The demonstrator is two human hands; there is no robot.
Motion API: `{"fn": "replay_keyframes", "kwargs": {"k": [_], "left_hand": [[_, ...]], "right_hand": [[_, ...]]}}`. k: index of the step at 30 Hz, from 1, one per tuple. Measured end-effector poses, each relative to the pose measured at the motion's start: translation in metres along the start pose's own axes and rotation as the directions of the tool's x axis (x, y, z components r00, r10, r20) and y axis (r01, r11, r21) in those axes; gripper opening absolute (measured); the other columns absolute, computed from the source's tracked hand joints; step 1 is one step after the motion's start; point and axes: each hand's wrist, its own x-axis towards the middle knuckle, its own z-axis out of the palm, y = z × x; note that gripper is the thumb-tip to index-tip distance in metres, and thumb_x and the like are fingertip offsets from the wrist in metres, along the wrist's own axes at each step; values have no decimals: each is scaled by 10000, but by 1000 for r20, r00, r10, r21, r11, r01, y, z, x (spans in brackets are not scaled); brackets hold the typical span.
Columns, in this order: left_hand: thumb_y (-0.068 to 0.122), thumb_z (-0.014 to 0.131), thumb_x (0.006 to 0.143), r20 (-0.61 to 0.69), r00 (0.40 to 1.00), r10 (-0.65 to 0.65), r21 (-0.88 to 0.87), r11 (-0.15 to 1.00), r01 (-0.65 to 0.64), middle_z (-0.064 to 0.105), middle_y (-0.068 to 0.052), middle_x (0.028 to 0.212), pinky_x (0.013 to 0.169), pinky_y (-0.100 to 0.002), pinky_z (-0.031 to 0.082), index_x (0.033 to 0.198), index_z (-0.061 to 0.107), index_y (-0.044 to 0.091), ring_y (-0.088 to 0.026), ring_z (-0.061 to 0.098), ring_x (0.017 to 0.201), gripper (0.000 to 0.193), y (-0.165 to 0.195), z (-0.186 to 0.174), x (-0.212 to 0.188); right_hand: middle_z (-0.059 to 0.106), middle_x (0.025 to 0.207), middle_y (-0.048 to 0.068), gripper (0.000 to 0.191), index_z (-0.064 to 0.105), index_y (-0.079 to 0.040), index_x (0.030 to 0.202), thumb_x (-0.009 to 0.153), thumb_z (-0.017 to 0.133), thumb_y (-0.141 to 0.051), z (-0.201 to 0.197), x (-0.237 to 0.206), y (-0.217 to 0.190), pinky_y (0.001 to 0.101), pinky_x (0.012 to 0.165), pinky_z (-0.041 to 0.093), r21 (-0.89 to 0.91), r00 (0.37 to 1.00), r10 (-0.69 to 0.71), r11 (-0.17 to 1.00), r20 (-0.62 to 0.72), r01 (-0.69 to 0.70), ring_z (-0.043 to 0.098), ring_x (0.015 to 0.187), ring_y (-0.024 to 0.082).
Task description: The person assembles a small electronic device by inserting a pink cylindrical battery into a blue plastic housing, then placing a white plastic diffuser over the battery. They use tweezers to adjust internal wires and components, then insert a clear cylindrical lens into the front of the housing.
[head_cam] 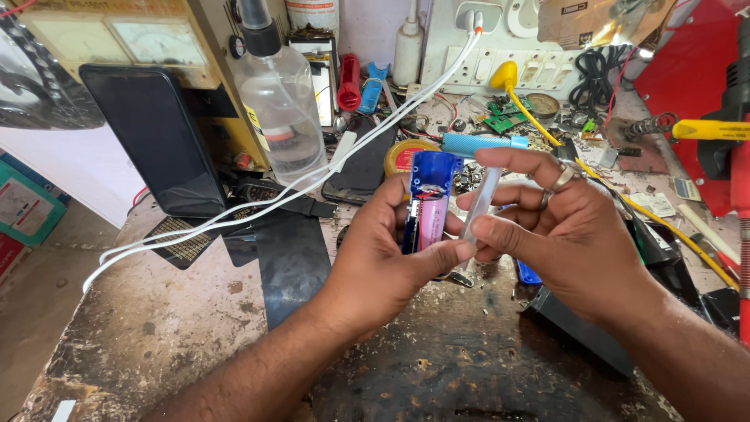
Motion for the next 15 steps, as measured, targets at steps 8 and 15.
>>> {"fn": "replay_keyframes", "kwargs": {"k": [8, 15], "left_hand": [[64, 802, 849, -95, 986, 137, 379, 921, -91, 726, -5, 979, 766, -245, 595, 1235, 586, 70, -50, 691, 872, 442, 5, 6, -7], [99, 815, 846, -115, 964, 241, 491, 857, -156, 766, -59, 978, 759, -294, 616, 1278, 579, 78, -139, 763, 878, 492, 6, 6, -7]], "right_hand": [[787, 1031, 108, 558, 551, -47, 1384, 856, 732, -44, 6, 3, 12, 286, 647, 621, -57, 988, 118, 991, -98, -124, 724, 792, 127], [787, 1021, 76, 643, 537, -100, 1466, 854, 732, -60, 8, 3, 11, 263, 650, 615, -98, 988, 127, 986, -87, -135, 721, 807, 90]]}}
